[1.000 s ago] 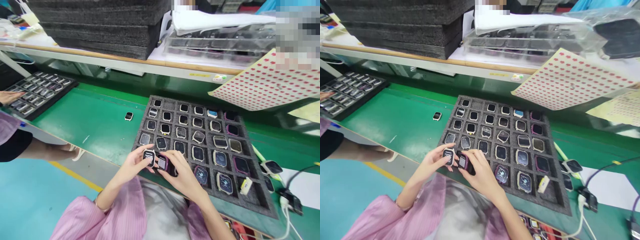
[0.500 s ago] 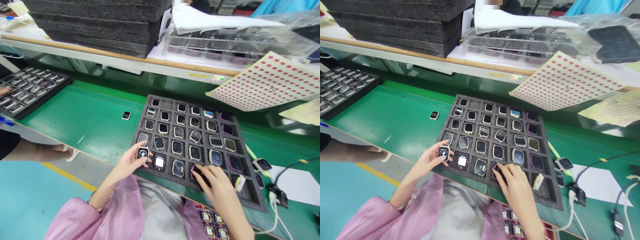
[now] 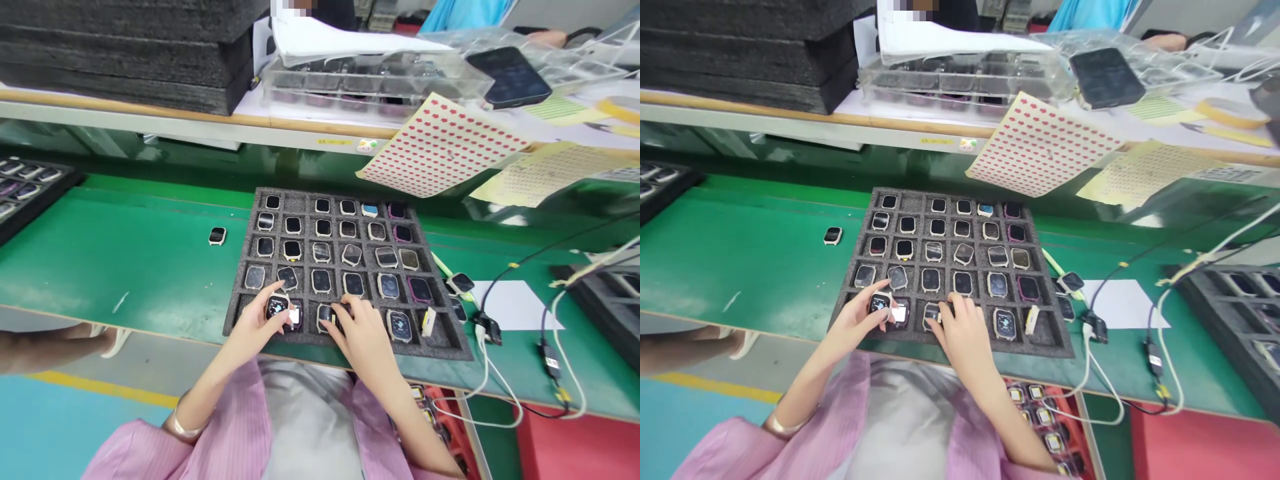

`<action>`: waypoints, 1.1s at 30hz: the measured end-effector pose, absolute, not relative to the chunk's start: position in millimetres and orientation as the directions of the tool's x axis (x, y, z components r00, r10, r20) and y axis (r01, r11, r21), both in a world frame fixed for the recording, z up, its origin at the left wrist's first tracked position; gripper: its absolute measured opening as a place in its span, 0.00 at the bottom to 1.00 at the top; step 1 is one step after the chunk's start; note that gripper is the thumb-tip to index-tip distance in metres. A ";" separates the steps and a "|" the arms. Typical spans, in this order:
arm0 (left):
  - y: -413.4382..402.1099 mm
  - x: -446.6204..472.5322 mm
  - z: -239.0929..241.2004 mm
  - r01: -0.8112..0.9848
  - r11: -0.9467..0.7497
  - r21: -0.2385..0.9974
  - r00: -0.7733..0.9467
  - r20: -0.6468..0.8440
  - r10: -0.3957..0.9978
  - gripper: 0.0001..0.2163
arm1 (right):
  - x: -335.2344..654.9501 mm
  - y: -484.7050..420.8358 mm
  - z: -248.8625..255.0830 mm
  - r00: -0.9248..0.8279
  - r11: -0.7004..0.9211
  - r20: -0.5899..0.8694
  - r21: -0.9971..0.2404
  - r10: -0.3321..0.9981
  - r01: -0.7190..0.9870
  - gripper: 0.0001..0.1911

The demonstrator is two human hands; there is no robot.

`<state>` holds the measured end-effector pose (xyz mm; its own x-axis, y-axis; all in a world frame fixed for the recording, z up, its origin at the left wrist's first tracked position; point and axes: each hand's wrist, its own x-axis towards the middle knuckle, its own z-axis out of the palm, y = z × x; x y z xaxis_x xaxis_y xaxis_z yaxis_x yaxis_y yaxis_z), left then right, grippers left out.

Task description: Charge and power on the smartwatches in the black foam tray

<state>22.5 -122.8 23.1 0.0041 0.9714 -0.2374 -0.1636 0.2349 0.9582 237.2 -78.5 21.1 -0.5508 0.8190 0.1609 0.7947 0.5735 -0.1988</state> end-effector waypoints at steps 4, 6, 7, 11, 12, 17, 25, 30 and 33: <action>-125.4 29.1 25.0 -0.126 0.225 0.966 0.019 -0.225 0.974 0.27 | 232.9 -84.9 17.8 -0.544 0.567 0.175 -0.366 0.821 0.738 0.11; -127.1 31.4 25.5 -0.092 0.204 0.975 0.003 -0.204 0.979 0.28 | 232.9 -88.9 12.9 -0.554 0.568 0.195 -0.501 0.809 0.652 0.13; -127.8 32.3 25.5 -0.073 0.192 0.979 -0.007 -0.193 0.981 0.28 | 233.2 -90.3 10.3 -0.551 0.553 0.196 -0.562 0.811 0.615 0.15; -129.3 35.0 25.1 -0.032 0.175 0.984 -0.028 -0.176 0.984 0.27 | 237.5 -87.1 9.3 -0.429 0.336 0.109 -0.798 0.897 0.500 0.23; -129.4 35.3 25.2 -0.034 0.173 0.984 -0.035 -0.174 0.984 0.27 | 239.2 -84.2 12.3 -0.412 0.275 0.078 -0.853 0.908 0.443 0.22; -128.3 35.5 30.0 -0.085 0.181 0.980 -0.095 -0.188 0.977 0.23 | 244.0 -72.3 30.2 -0.466 0.015 -0.003 -0.999 0.885 0.036 0.08; -129.3 33.7 33.1 -0.146 0.205 0.968 -0.101 -0.221 0.970 0.22 | 233.6 -74.0 28.5 -0.641 -0.450 -0.192 -0.853 0.743 -0.266 0.26; -130.7 33.1 34.1 -0.173 0.225 0.959 -0.088 -0.242 0.966 0.23 | 233.4 -74.6 28.7 -0.651 -0.510 -0.214 -0.804 0.728 -0.306 0.29; -131.3 33.8 34.5 -0.177 0.225 0.958 -0.082 -0.242 0.967 0.23 | 233.3 -75.4 24.8 -0.612 -0.467 -0.194 -0.823 0.767 -0.323 0.25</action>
<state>33.8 -131.3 34.5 -0.0816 0.9668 -0.2421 -0.1775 0.2250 0.9581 233.3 -75.4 24.8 -0.6121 0.7666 -0.1942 -0.3234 -0.4667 -0.8231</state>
